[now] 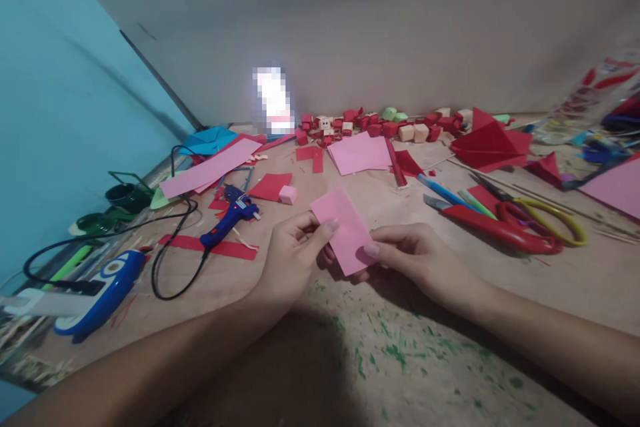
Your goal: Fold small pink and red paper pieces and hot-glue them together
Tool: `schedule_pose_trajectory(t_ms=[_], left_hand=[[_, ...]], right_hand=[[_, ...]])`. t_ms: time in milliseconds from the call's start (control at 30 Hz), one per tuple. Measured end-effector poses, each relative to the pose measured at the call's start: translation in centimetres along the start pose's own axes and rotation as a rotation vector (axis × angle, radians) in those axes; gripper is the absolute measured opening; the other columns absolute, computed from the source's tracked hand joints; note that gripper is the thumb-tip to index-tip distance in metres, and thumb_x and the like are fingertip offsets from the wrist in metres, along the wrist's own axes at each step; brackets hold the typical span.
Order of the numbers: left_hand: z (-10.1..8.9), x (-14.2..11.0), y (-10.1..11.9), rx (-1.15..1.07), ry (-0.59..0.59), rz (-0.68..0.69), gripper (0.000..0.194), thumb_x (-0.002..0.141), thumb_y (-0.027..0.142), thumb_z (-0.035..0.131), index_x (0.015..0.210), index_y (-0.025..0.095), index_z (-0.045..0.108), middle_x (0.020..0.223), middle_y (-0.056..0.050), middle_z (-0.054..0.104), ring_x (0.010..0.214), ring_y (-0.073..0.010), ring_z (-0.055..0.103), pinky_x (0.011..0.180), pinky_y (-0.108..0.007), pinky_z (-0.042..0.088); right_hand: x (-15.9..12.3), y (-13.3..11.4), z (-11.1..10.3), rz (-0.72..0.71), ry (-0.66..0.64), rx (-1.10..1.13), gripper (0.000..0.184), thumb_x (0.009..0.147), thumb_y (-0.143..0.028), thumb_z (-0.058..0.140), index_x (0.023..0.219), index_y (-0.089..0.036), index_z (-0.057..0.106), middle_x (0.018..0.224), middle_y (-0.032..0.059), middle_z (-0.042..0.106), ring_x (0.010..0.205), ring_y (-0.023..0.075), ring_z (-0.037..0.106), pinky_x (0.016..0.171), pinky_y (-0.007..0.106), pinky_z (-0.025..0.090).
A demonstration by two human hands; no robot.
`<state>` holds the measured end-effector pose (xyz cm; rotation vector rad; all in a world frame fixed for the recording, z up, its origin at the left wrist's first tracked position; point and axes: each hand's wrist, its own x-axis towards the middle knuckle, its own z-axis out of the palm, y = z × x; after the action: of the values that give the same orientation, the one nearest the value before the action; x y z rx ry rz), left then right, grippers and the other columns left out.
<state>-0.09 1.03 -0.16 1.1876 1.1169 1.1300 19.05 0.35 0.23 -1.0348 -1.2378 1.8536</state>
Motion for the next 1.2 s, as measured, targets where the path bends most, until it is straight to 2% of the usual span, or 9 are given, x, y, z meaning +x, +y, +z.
schedule_pose_trajectory(t_ms=[133, 233, 333, 467, 633, 767, 867, 1067, 1200], left_hand=[[0.01, -0.07, 0.10, 0.024, -0.109, -0.033, 0.029, 0.085, 0.040, 0.072, 0.080, 0.011, 0.069, 0.058, -0.002, 0.064, 0.050, -0.0114, 0.058, 0.051, -0.022, 0.046], [-0.02, -0.15, 0.21, 0.013, -0.188, -0.037, 0.030, 0.088, 0.040, 0.069, 0.078, 0.012, 0.068, 0.061, -0.003, 0.065, 0.054, -0.0119, 0.060, 0.055, -0.023, 0.047], [-0.01, -0.21, 0.32, 0.062, -0.181, -0.020, 0.027, 0.087, 0.036, 0.070, 0.078, 0.011, 0.070, 0.061, -0.003, 0.066, 0.055, -0.0117, 0.059, 0.056, -0.023, 0.047], [0.14, -0.24, 0.38, 0.086, -0.130, -0.015, 0.024, 0.083, 0.035, 0.074, 0.077, 0.012, 0.071, 0.061, -0.003, 0.066, 0.055, -0.0125, 0.062, 0.055, -0.023, 0.050], [0.30, -0.37, 0.26, 0.033, -0.160, -0.019, 0.022, 0.081, 0.032, 0.076, 0.075, 0.012, 0.069, 0.066, -0.004, 0.070, 0.059, -0.0160, 0.068, 0.058, -0.026, 0.056], [0.24, -0.33, 0.11, 0.000, -0.214, -0.017, 0.018, 0.082, 0.029, 0.076, 0.079, 0.011, 0.071, 0.073, -0.006, 0.072, 0.065, -0.0164, 0.068, 0.064, -0.027, 0.056], [0.21, -0.13, 0.05, -0.033, -0.245, -0.013, 0.014, 0.080, 0.025, 0.078, 0.078, 0.012, 0.073, 0.078, -0.005, 0.073, 0.072, -0.0159, 0.068, 0.071, -0.027, 0.056], [-0.02, 0.04, -0.04, -0.103, -0.266, -0.071, 0.019, 0.078, 0.029, 0.080, 0.074, 0.012, 0.071, 0.076, -0.004, 0.070, 0.065, -0.0159, 0.066, 0.062, -0.027, 0.055], [-0.25, -0.19, -0.07, -0.079, -0.261, -0.049, 0.020, 0.084, 0.031, 0.074, 0.082, 0.012, 0.069, 0.078, -0.005, 0.069, 0.067, -0.0159, 0.064, 0.064, -0.028, 0.052]], right_hand=[[0.01, 0.30, -0.15, -0.003, 0.105, -0.021, 0.026, 0.082, -0.042, 0.078, 0.075, -0.018, 0.074, 0.064, 0.0004, 0.064, 0.056, 0.0119, 0.052, 0.053, 0.026, 0.038], [0.18, -0.06, -0.27, -0.057, 0.113, -0.003, 0.025, 0.084, -0.041, 0.075, 0.072, -0.018, 0.073, 0.063, -0.0001, 0.063, 0.056, 0.0120, 0.052, 0.055, 0.026, 0.040], [0.40, -0.47, -0.23, -0.114, 0.180, -0.080, 0.021, 0.084, -0.040, 0.075, 0.092, -0.020, 0.076, 0.070, 0.0005, 0.067, 0.063, 0.0154, 0.058, 0.062, 0.029, 0.047], [0.56, -0.30, -0.20, -0.171, 0.255, -0.119, 0.045, 0.083, -0.032, 0.076, 0.126, -0.021, 0.067, 0.097, 0.0052, 0.076, 0.087, 0.0212, 0.069, 0.077, 0.033, 0.054], [0.38, -0.09, -0.13, -0.129, 0.147, -0.127, 0.055, 0.088, -0.031, 0.072, 0.140, -0.022, 0.059, 0.121, 0.0089, 0.074, 0.102, 0.0227, 0.070, 0.087, 0.036, 0.055], [0.37, -0.20, 0.01, -0.099, 0.017, 0.016, 0.074, 0.080, -0.024, 0.081, 0.147, -0.022, 0.051, 0.137, 0.0106, 0.066, 0.119, 0.0245, 0.065, 0.096, 0.037, 0.054], [0.31, -0.33, -0.02, -0.075, -0.062, 0.055, 0.085, 0.075, -0.020, 0.085, 0.150, -0.023, 0.047, 0.133, 0.0104, 0.067, 0.111, 0.0228, 0.068, 0.091, 0.036, 0.057], [-0.08, -0.67, -0.44, -0.114, -0.066, 0.019, 0.058, 0.084, -0.019, 0.073, 0.140, -0.023, 0.060, 0.121, 0.0066, 0.072, 0.095, 0.0186, 0.066, 0.081, 0.029, 0.053], [0.08, -0.33, -0.56, -0.148, 0.014, 0.177, 0.049, 0.080, -0.008, 0.058, 0.125, -0.021, 0.072, 0.112, 0.0054, 0.074, 0.078, 0.0160, 0.063, 0.069, 0.027, 0.049]])
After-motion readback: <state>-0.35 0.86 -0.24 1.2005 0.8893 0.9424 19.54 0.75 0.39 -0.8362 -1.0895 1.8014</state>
